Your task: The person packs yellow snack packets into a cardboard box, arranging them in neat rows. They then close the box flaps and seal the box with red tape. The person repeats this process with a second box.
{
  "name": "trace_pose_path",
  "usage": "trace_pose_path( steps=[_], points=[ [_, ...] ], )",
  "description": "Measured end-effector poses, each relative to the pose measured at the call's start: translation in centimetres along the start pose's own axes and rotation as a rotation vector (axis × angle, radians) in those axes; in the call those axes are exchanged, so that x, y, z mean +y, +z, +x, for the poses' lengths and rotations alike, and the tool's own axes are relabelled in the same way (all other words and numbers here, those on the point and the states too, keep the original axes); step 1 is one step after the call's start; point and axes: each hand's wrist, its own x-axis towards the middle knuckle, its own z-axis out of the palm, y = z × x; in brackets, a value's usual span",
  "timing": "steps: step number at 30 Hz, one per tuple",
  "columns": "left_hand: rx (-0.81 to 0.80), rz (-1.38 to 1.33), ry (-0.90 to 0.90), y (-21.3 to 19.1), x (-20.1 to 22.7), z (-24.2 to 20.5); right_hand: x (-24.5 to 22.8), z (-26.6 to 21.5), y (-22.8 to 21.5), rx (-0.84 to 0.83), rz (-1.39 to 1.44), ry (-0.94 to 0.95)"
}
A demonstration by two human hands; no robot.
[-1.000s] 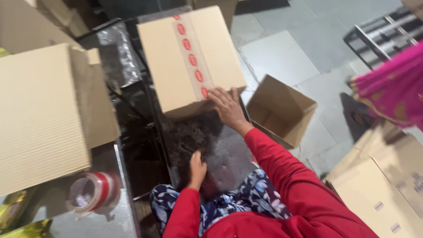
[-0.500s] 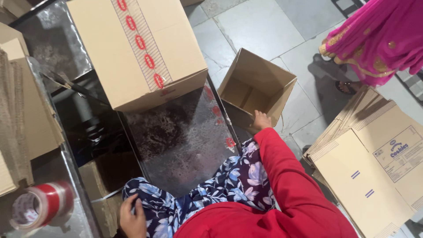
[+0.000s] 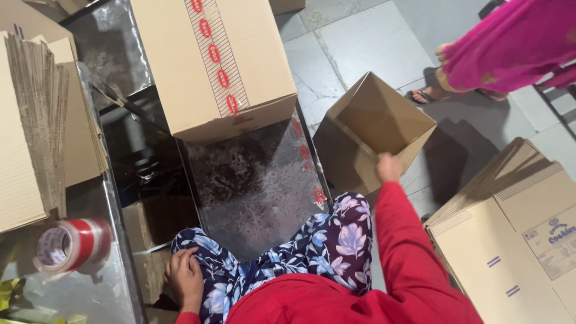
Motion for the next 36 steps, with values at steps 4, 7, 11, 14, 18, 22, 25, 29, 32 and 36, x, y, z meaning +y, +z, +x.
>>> trace_pose_path(
  steps=[4, 7, 11, 14, 18, 22, 25, 29, 32, 36],
  points=[
    [0.029, -0.024, 0.045, 0.3, -0.3, 0.3, 3.3, 3.5, -5.0, 0.302, 0.014, -0.063],
    [0.07, -0.103, 0.048, 0.3, -0.3, 0.1, 6.0, 3.4, -8.5, 0.299, -0.05, 0.016],
    [0.072, 0.004, 0.031, 0.0, 0.4, 0.1, 10.0, 0.2, -13.0, 0.375, -0.007, -0.032],
    [0.077, -0.047, 0.034, 0.0, 1.2, 0.4, 11.4, -4.4, -18.5, 0.429, 0.044, -0.18],
    [0.103, -0.404, 0.158, -0.8, 4.3, 1.8, 7.5, -14.0, -27.6, 0.586, -0.016, -0.493],
    [0.11, -0.566, 0.339, -3.6, 10.8, 4.5, 2.3, -23.0, -35.4, 0.593, -0.182, -0.663],
    [0.134, -0.692, 0.441, -8.0, 15.3, 6.0, -0.9, -29.0, -39.0, 0.586, -0.266, -0.762],
    [0.295, -0.813, 0.574, -14.8, 19.3, 8.4, -3.0, -34.4, -42.0, 0.528, -0.244, -0.911],
    [0.381, -0.875, 0.671, -19.4, 19.7, 10.0, -3.8, -36.4, -43.1, 0.497, -0.309, -0.963],
    [0.131, -0.896, 0.578, -23.6, 17.3, 11.5, -5.0, -35.8, -41.6, 0.466, -0.358, -1.011]
  ],
)
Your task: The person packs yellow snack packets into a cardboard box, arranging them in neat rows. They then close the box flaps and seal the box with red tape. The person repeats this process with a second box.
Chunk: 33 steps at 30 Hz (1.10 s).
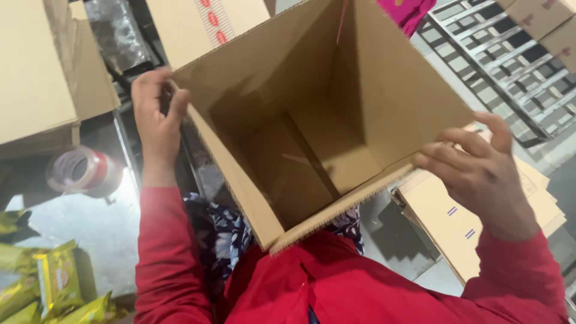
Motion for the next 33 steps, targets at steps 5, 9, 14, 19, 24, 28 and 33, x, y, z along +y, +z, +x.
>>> trace_pose_path(
  steps=[5, 9, 14, 19, 24, 28, 33],
  points=[
    [-0.066, 0.224, -0.376, -3.6, 0.0, -0.4, -0.9, 2.4, 2.8, 0.143, 0.124, -0.093],
    [-0.03, 0.459, -0.333, -8.3, -1.3, -2.4, -2.4, 4.9, 3.5, 0.18, 0.011, -0.139],
    [-0.063, 0.766, -0.179, -13.6, -2.3, -8.8, -4.5, 9.5, 6.3, 0.236, 0.145, 0.03],
    [-0.248, 0.794, -0.524, -13.5, -0.9, -13.7, -6.8, 11.2, 11.3, -0.113, 0.859, 0.487],
    [-0.347, 0.694, -0.34, -8.5, 0.5, -14.2, -9.9, 12.3, 16.5, -0.226, 0.72, 0.199],
    [-0.409, 0.797, -0.451, -7.3, 2.3, -12.5, -10.3, 13.9, 17.9, -0.061, 0.654, 0.205],
    [-0.275, 0.501, -0.408, -6.0, -0.8, -8.3, -9.2, 15.2, 19.5, -0.282, 0.699, 0.466]
  ],
)
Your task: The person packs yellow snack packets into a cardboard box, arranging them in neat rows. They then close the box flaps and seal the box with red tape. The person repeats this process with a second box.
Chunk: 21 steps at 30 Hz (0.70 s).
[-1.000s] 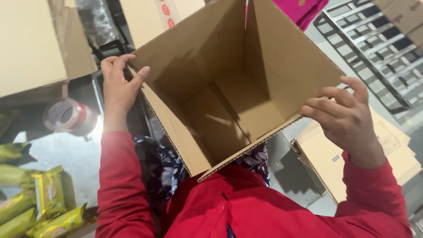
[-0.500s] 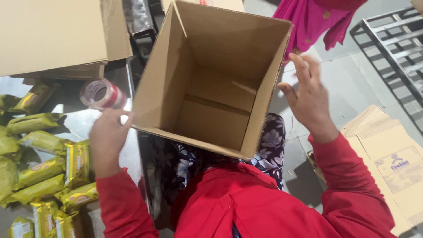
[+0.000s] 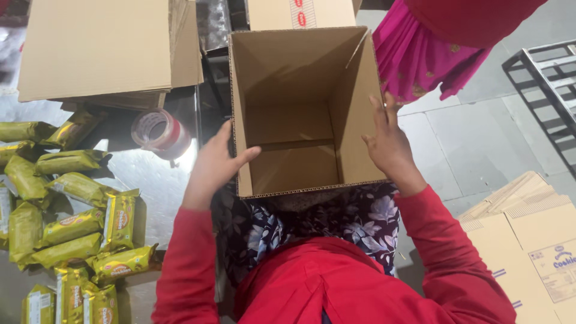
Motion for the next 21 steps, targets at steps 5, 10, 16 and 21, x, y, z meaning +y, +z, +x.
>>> trace_pose_path(
  steps=[5, 10, 16, 21],
  points=[
    [-0.176, -0.597, -0.279, 3.8, -3.0, 1.5, 4.8, 0.2, -0.7, 0.172, 0.045, -0.234],
    [-0.235, -0.777, -0.3, 3.8, -7.5, 0.8, 8.3, 0.9, -0.4, 0.164, 0.15, -0.161],
    [-0.252, -0.732, -0.313, 3.1, -7.3, 1.0, 20.3, 2.1, 6.8, 0.183, 0.049, -0.018],
    [-0.234, -0.731, -0.282, 3.6, -7.5, 0.8, 22.0, 3.4, 20.5, -0.061, -0.185, 0.232]
  ],
)
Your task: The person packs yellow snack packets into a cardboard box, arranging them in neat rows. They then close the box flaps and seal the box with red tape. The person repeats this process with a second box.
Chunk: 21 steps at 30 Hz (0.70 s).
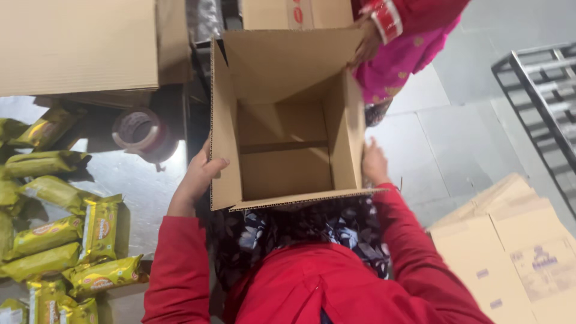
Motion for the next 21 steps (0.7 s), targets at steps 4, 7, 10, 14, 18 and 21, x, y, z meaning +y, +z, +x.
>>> trace_pose_path(
  steps=[4, 7, 10, 14, 18, 21],
  points=[
    [0.041, -0.002, -0.016, -0.8, 0.3, -0.3, -3.4, 0.1, 3.9, -0.45, 0.845, 0.191],
    [0.034, -0.018, 0.018, -0.3, 0.0, -0.3, -2.7, -0.9, 3.0, -0.259, 0.731, -0.054],
    [0.047, 0.01, 0.031, -0.2, 0.6, -0.2, -2.3, 0.6, -0.8, 0.146, 0.364, -0.313],
    [0.037, 0.074, 0.033, 1.0, 1.5, -0.7, -6.7, 0.0, -7.5, -0.265, 0.473, 0.16],
    [0.046, 0.131, 0.073, 2.0, 2.7, -0.8, -10.5, -2.2, -6.5, -0.076, 0.219, -0.046],
    [0.061, 0.14, 0.055, 2.7, 3.5, -1.5, -9.6, -2.9, -4.5, 0.054, 0.213, -0.096]
  ],
)
